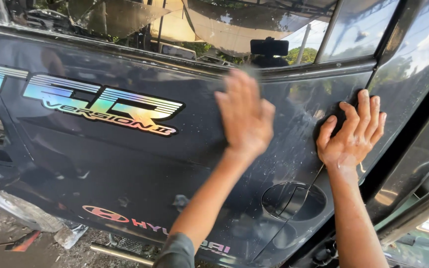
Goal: The person uses a sanding block to sand the side panel of a black Hyundai truck. They repeatedly dip the sanding block into a container of water and apply it to the vehicle's surface, focusing on the area around the door handle and decals.
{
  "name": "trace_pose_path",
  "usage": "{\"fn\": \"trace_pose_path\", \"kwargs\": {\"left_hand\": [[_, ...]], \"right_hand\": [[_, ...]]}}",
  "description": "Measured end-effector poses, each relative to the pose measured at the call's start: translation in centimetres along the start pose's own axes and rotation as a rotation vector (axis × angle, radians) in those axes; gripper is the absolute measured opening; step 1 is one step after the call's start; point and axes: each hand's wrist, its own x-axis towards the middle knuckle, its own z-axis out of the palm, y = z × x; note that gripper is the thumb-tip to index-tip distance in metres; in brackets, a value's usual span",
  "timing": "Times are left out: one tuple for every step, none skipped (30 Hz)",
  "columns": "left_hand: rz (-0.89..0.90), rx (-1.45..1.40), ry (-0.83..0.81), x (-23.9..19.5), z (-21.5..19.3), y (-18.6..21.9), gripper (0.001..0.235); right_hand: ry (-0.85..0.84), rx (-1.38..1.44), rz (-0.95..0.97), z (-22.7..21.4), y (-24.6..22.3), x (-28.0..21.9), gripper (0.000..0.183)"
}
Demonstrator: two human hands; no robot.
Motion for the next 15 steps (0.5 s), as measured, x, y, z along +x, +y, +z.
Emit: {"fn": "trace_pose_path", "kwargs": {"left_hand": [[0.107,0.059,-0.111,-1.0,-0.6,2.3,0.070],[0.101,0.063,-0.111,-3.7,0.6,0.9,0.070],[0.173,-0.023,-0.086,-6.2,1.9,-0.2,0.071],[0.246,-0.109,-0.061,-8.7,3.3,-1.2,0.073],[0.248,-0.113,-0.055,-10.5,3.9,-1.9,0.073],[0.241,-0.107,-0.074,-12.3,4.5,-2.5,0.074],[0.239,-0.098,-0.090,-13.8,5.2,-3.5,0.075],[0.246,-0.098,-0.081,-10.4,3.9,-2.7,0.075],[0.254,-0.136,-0.062,-7.6,2.5,-1.7,0.074],[0.263,-0.174,-0.043,-4.9,1.2,-0.8,0.073],[0.265,-0.176,-0.046,-2.8,0.9,-0.2,0.073],[0.286,-0.175,-0.006,-0.7,0.7,0.5,0.073],[0.305,-0.176,0.034,1.3,0.4,1.3,0.073],[0.306,-0.180,0.030,-0.6,0.8,1.0,0.073],[0.296,-0.144,-0.004,-2.7,1.1,0.7,0.074]], "right_hand": [[0.008,0.000,-0.012,0.0,0.1,-0.1,0.028],[0.006,0.005,-0.015,0.0,-0.2,0.0,0.028],[0.008,0.010,-0.014,-0.1,-0.2,0.1,0.027],[0.010,0.016,-0.013,-0.2,0.0,0.2,0.026],[0.015,0.012,-0.015,-0.3,-0.1,0.2,0.026],[0.014,0.014,-0.009,-0.4,-0.2,0.2,0.027],[0.019,0.019,0.000,-0.3,-0.5,0.3,0.029],[0.029,0.015,0.000,-0.1,-0.5,0.6,0.029],[0.024,0.019,0.007,-0.2,-0.5,0.5,0.029],[0.019,0.023,0.013,-0.1,-0.5,0.3,0.029],[0.018,0.020,0.017,-0.1,-0.4,0.3,0.029],[0.017,0.025,0.011,-0.1,-0.3,0.3,0.030],[0.015,0.029,0.006,-0.2,-0.1,0.2,0.030],[0.012,0.025,0.008,-0.2,-0.1,0.5,0.030],[0.005,0.030,0.010,-0.3,-0.3,0.5,0.030]]}}
